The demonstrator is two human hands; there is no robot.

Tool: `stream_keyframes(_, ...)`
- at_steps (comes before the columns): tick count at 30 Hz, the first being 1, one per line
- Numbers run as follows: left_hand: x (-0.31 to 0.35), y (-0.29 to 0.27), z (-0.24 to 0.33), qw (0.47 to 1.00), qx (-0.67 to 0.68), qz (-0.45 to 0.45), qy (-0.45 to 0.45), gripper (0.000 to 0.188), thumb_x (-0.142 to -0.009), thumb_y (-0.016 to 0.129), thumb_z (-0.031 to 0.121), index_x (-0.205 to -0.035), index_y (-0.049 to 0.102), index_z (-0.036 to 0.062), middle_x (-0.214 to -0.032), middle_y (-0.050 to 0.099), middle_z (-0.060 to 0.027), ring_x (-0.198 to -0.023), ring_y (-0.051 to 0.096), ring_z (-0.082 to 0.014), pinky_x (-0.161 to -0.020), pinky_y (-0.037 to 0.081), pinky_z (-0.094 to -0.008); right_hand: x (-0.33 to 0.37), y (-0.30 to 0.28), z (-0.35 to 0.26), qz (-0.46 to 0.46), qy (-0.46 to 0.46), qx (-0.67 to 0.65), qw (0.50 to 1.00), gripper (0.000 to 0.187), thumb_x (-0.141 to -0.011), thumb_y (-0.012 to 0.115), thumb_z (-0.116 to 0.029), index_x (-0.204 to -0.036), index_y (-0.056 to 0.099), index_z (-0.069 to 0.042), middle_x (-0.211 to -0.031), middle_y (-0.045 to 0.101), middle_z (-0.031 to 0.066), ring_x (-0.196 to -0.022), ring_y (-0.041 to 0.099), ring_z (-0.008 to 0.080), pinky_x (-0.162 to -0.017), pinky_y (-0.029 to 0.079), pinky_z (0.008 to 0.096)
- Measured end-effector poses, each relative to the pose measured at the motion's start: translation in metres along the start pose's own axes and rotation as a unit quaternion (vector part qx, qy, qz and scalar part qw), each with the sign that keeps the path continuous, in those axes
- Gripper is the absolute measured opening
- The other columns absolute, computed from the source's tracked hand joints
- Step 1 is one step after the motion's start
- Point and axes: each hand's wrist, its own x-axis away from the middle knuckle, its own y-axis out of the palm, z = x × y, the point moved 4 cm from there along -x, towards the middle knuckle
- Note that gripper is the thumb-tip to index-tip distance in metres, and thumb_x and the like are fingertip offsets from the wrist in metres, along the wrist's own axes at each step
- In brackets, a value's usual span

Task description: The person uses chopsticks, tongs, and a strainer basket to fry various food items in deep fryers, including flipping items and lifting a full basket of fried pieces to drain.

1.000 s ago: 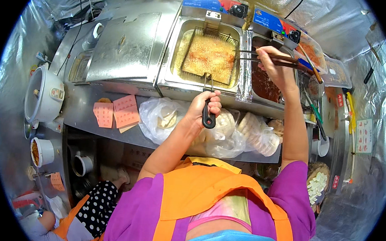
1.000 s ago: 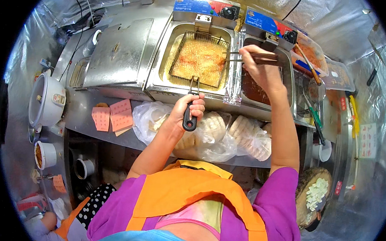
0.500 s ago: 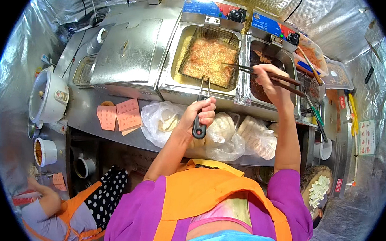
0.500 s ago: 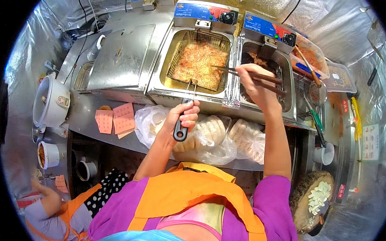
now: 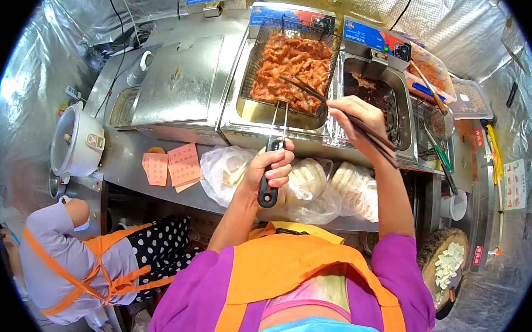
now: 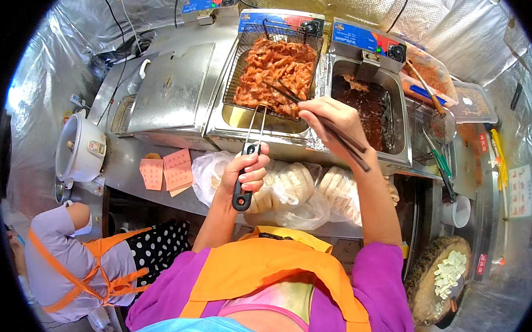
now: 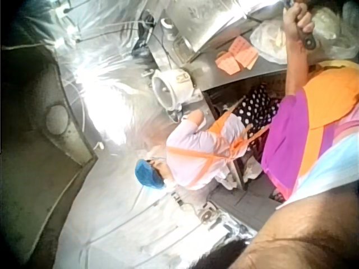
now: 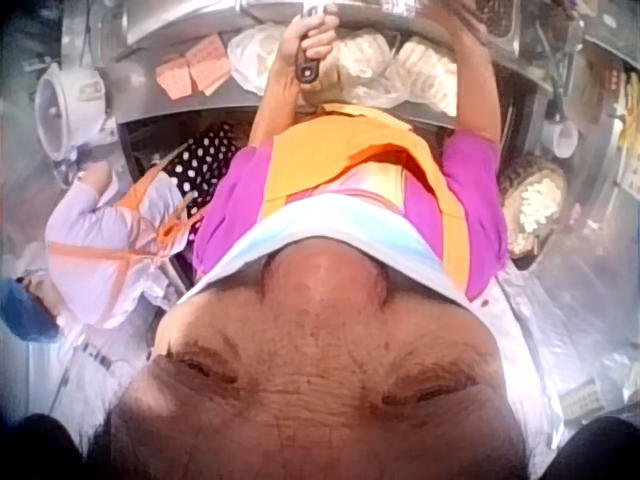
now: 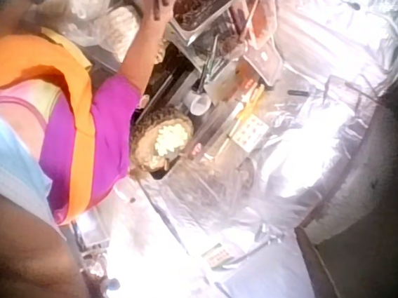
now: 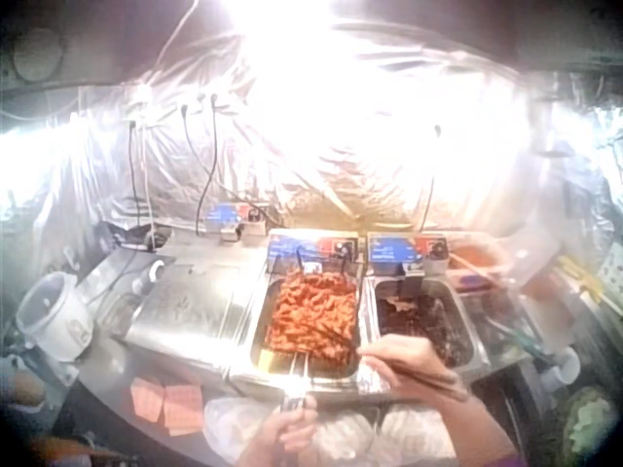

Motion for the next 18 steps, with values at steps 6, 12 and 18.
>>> stream_keyframes(6,-0.002,0.000,-0.001,1.000,0.004,0.018,-0.002,0.018,-0.093,0.048,0.009,-0.109,0.047,0.0010,-0.066,0.037,0.0016,-0.045,0.037,-0.0037,-0.038,0.036,-0.0194,0.008,-0.039,-0.001,0.066,0.070,-0.037,0.995,0.011,-0.087,0.063,-0.006,-0.093,0.066,0.002,-0.084,0.066,0.0109,-0.072,0.062,0.0144,-0.066,0.049,0.0252)
stream_keyframes(12,0.003,0.007,0.003,1.000,0.022,-0.010,-0.001,0.020,-0.094,0.045,0.007,-0.113,0.045,0.0010,-0.067,0.040,0.0008,-0.045,0.039,-0.0043,-0.039,0.039,-0.0201,0.041,-0.102,0.014,0.280,0.163,-0.131,0.937,0.022,-0.094,0.054,-0.016,-0.101,0.065,0.003,-0.088,0.067,0.0123,-0.069,0.063,0.0127,-0.062,0.052,0.0228)
stream_keyframes(18,-0.015,0.017,0.006,0.999,0.046,0.002,-0.001,0.019,-0.095,0.041,0.007,-0.112,0.044,-0.0003,-0.068,0.039,0.0002,-0.047,0.040,-0.0061,-0.041,0.040,-0.0218,0.166,-0.178,0.041,0.433,0.258,-0.057,0.862,0.034,-0.097,0.050,-0.024,-0.106,0.061,0.006,-0.093,0.066,0.0169,-0.071,0.064,0.0165,-0.063,0.052,0.0254)
